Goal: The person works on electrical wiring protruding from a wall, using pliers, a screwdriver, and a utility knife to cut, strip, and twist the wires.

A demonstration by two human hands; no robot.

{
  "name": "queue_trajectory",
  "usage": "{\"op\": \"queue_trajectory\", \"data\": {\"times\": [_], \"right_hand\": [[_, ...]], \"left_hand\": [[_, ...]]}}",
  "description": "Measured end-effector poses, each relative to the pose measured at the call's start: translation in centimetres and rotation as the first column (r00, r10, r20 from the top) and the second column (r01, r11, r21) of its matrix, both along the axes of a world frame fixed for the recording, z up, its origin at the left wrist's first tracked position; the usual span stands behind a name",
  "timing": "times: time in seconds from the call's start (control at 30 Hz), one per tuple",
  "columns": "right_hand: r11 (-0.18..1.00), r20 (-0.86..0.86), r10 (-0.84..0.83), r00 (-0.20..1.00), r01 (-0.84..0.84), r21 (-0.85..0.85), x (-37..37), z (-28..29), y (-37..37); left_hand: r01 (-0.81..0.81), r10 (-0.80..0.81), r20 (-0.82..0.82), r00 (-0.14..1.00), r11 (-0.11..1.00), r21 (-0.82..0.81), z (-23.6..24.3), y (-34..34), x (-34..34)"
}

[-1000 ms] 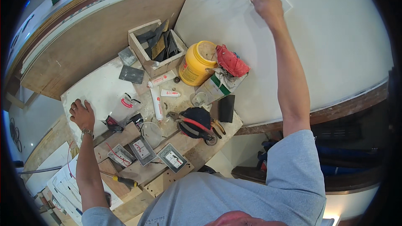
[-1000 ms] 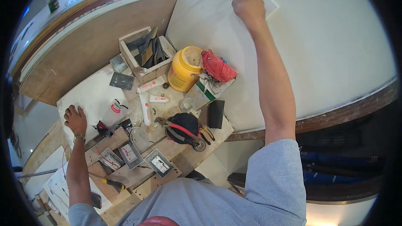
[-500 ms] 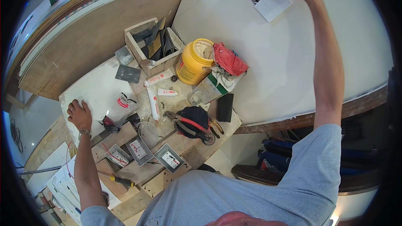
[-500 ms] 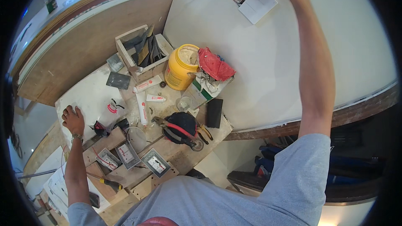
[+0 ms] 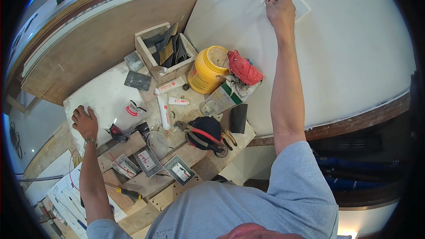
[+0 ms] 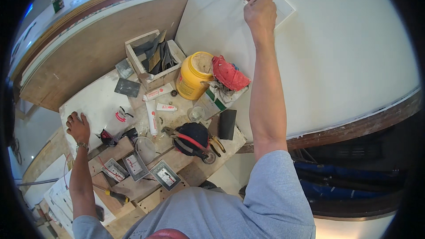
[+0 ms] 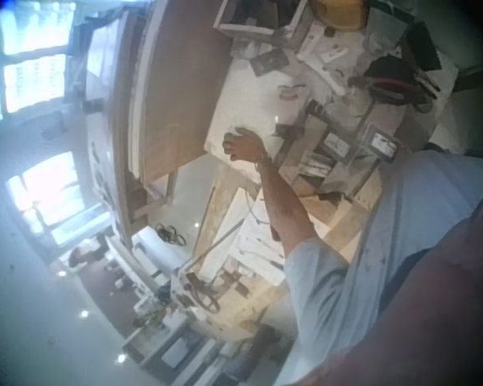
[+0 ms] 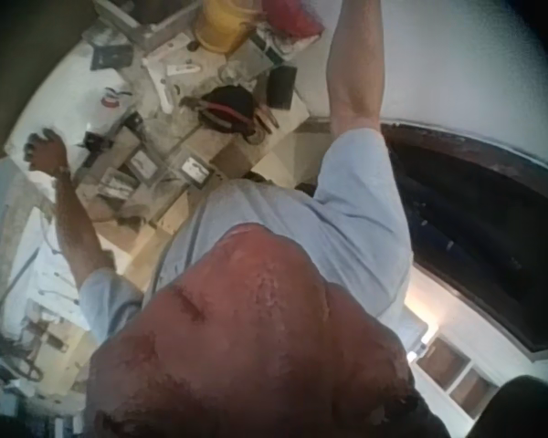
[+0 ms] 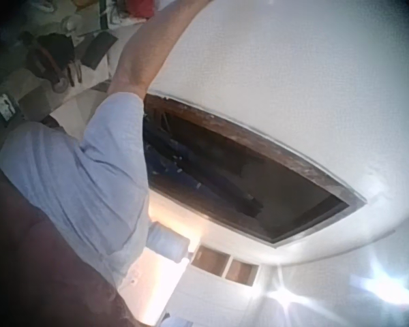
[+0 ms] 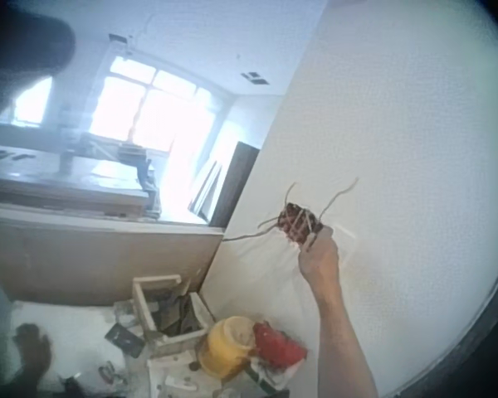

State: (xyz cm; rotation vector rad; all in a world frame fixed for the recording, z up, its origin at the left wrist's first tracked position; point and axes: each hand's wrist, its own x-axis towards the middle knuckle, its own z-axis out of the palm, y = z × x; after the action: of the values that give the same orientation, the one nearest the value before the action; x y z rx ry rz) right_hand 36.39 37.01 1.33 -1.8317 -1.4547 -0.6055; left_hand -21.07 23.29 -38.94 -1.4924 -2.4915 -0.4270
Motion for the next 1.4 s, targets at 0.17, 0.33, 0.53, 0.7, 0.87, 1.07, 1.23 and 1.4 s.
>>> {"op": "queue_trajectory", "data": {"times": [0.17,0.33,0.53,0.7,0.87,1.07,1.23,1.4], "right_hand": [[0.994,-0.065,0.093,0.994,-0.097,-0.06,1.0,0.1,-2.1],[0.962,-0.089,0.228,0.97,-0.211,0.172,0.6,-3.5,-3.0],[0.818,-0.816,0.525,0.24,-0.408,0.406,-1.4,-6.5,-0.2],[0.728,-0.749,0.655,0.103,-0.352,0.588,-3.2,-7.3,2.1],[0.625,-0.685,0.716,-0.137,-0.311,0.716,-3.5,-7.4,3.7],[0.489,-0.597,0.716,-0.362,-0.351,0.799,-3.8,-7.3,5.0],[0.452,-0.5,0.734,-0.459,-0.22,0.865,-3.6,-6.7,6.2],[0.465,-0.438,0.678,-0.59,-0.117,0.878,-3.6,-4.2,7.8]], "left_hand": [[0.01,-0.01,-0.01,1.0,1.0,0.012,-0.1,-0.1,0.0],[0.02,-0.019,-0.021,1.0,1.0,0.024,-0.7,0.1,-0.3],[0.034,-0.033,-0.029,0.999,0.999,0.025,-1.3,0.3,-0.7],[0.011,-0.011,-0.017,1.0,1.0,-0.011,-1.3,0.5,-0.7],[0.016,-0.016,-0.012,1.0,1.0,-0.006,-1.2,0.5,-0.7],[0.001,-0.001,-0.009,1.0,1.0,-0.029,-1.1,0.6,-0.6],[-0.003,0.002,-0.036,0.999,1.0,-0.014,-1.2,0.6,-0.6],[0.005,-0.005,-0.011,1.0,1.0,-0.02,-1.4,0.5,-0.8]]}}
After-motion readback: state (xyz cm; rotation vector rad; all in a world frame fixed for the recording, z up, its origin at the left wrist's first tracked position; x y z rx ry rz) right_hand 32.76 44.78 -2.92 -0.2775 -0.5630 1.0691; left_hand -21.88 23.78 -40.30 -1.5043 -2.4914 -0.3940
